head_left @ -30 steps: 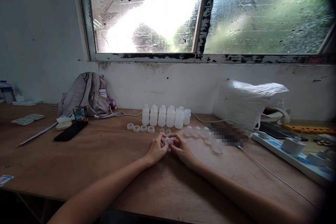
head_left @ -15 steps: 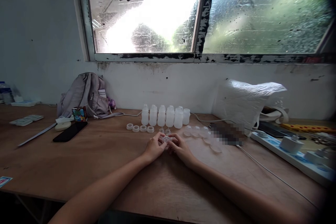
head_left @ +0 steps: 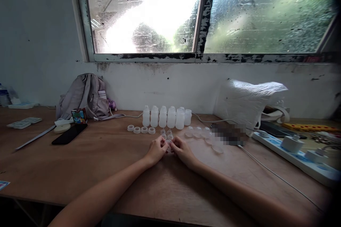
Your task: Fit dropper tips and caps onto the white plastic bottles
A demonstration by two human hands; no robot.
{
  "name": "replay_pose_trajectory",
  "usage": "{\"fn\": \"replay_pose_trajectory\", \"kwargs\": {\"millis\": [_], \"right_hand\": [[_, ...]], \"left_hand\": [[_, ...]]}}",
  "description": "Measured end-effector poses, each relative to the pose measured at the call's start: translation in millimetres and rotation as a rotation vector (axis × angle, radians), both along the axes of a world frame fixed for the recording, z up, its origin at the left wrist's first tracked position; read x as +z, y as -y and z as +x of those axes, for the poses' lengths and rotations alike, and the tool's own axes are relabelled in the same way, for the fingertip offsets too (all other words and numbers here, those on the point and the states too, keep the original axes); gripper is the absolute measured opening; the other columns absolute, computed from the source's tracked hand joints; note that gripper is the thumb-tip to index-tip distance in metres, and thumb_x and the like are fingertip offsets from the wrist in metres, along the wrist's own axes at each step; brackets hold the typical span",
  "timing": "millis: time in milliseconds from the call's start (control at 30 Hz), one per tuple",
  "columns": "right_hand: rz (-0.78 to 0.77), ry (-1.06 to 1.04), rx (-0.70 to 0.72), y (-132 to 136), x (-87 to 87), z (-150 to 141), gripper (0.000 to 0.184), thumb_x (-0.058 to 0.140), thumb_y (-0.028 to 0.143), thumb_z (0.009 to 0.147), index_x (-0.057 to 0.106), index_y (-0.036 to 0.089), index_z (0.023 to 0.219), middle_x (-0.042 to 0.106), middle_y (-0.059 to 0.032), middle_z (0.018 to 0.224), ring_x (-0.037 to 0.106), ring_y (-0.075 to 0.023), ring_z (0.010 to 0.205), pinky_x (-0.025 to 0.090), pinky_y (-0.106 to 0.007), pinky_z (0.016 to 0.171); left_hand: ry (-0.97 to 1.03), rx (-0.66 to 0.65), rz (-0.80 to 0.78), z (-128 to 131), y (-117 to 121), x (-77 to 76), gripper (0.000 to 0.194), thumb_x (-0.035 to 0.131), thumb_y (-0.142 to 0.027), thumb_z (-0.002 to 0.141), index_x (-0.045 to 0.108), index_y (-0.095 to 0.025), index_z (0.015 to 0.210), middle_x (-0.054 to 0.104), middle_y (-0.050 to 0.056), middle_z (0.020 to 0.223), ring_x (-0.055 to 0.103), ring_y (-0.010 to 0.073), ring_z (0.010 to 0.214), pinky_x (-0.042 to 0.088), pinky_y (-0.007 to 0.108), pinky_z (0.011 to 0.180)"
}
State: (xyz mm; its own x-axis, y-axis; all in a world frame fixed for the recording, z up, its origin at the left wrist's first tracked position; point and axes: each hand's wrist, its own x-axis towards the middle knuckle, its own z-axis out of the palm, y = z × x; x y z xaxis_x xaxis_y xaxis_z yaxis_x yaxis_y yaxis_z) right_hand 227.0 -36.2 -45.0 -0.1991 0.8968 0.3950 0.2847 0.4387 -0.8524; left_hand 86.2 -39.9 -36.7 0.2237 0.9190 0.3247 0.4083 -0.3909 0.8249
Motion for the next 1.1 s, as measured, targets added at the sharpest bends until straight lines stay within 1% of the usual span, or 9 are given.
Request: {"fn": "replay_pose_trajectory", "kwargs": {"millis": [200,267,367,433,467,600,833,1100], "right_hand": [[0.002,0.011,-0.011,0.3,-0.7,0.7,0.02,0.049,0.037,0.072,0.046,0.017,0.069,0.05,0.0038,0.051,0.045,-0.0082,0.043,0.035,-0.019,0.04],[-0.001,0.004,-0.017,1.3,-0.2,0.6,0.019,0.047,0.036,0.074,0.047,0.017,0.073,0.049,0.0042,0.051,0.044,-0.0079,0.042,0.035,-0.019,0.04],[-0.018,-0.002,0.029,3.2,1.9,0.4,0.018,0.046,0.033,0.075,0.047,0.017,0.084,0.048,0.0051,0.053,0.045,-0.0076,0.041,0.036,-0.019,0.04],[-0.016,-0.009,0.06,3.9,2.9,0.6,0.02,0.048,0.029,0.073,0.046,0.018,0.089,0.049,0.0049,0.056,0.046,-0.0077,0.043,0.037,-0.019,0.041],[-0.009,-0.012,0.061,3.8,2.9,0.7,0.021,0.048,0.028,0.072,0.046,0.018,0.09,0.05,0.0046,0.058,0.047,-0.0078,0.045,0.038,-0.019,0.042],[0.038,0.013,0.006,1.5,0.2,1.2,0.02,0.049,0.023,0.069,0.047,0.019,0.088,0.05,0.0035,0.061,0.046,-0.0082,0.048,0.037,-0.019,0.044],[0.122,0.05,-0.011,0.6,-0.7,-0.3,0.019,0.05,0.019,0.068,0.047,0.019,0.086,0.05,0.0026,0.062,0.045,-0.0097,0.054,0.037,-0.021,0.05],[0.115,0.054,-0.02,3.9,4.6,-1.0,0.015,0.052,0.022,0.068,0.048,0.018,0.083,0.05,0.0032,0.06,0.046,-0.0096,0.053,0.036,-0.02,0.049]], "left_hand": [[-0.027,0.018,0.012,-1.0,0.0,0.9,0.017,0.046,-0.033,0.074,0.047,-0.017,0.069,0.056,-0.003,0.052,0.05,0.008,0.041,0.035,0.017,0.042],[-0.027,0.03,0.042,-1.3,0.2,2.1,0.017,0.045,-0.033,0.075,0.048,-0.017,0.07,0.057,-0.003,0.054,0.051,0.0084,0.043,0.037,0.017,0.044],[-0.04,0.05,0.082,-2.2,0.1,2.8,0.013,0.045,-0.031,0.075,0.049,-0.018,0.076,0.058,-0.002,0.058,0.052,0.0085,0.046,0.038,0.018,0.046],[-0.05,0.047,0.103,-3.2,-0.2,2.3,0.011,0.048,-0.026,0.072,0.049,-0.018,0.08,0.059,-0.002,0.063,0.052,0.0084,0.048,0.039,0.018,0.048],[-0.052,0.036,0.113,-3.7,-0.5,1.8,0.013,0.05,-0.024,0.07,0.048,-0.019,0.082,0.059,-0.002,0.065,0.052,0.0084,0.05,0.039,0.018,0.049],[-0.053,0.0,0.138,-4.9,-2.5,-0.4,0.021,0.052,-0.016,0.064,0.047,-0.019,0.085,0.059,-0.003,0.068,0.053,0.0083,0.054,0.039,0.018,0.052],[-0.053,0.028,0.139,-1.7,-4.6,-2.5,0.017,0.052,-0.015,0.065,0.046,-0.019,0.081,0.053,-0.006,0.061,0.047,0.006,0.048,0.036,0.016,0.048],[-0.045,0.011,0.15,-1.4,-5.8,-4.3,0.013,0.052,-0.018,0.067,0.046,-0.02,0.078,0.048,-0.007,0.055,0.045,0.0062,0.048,0.034,0.015,0.047]]}}
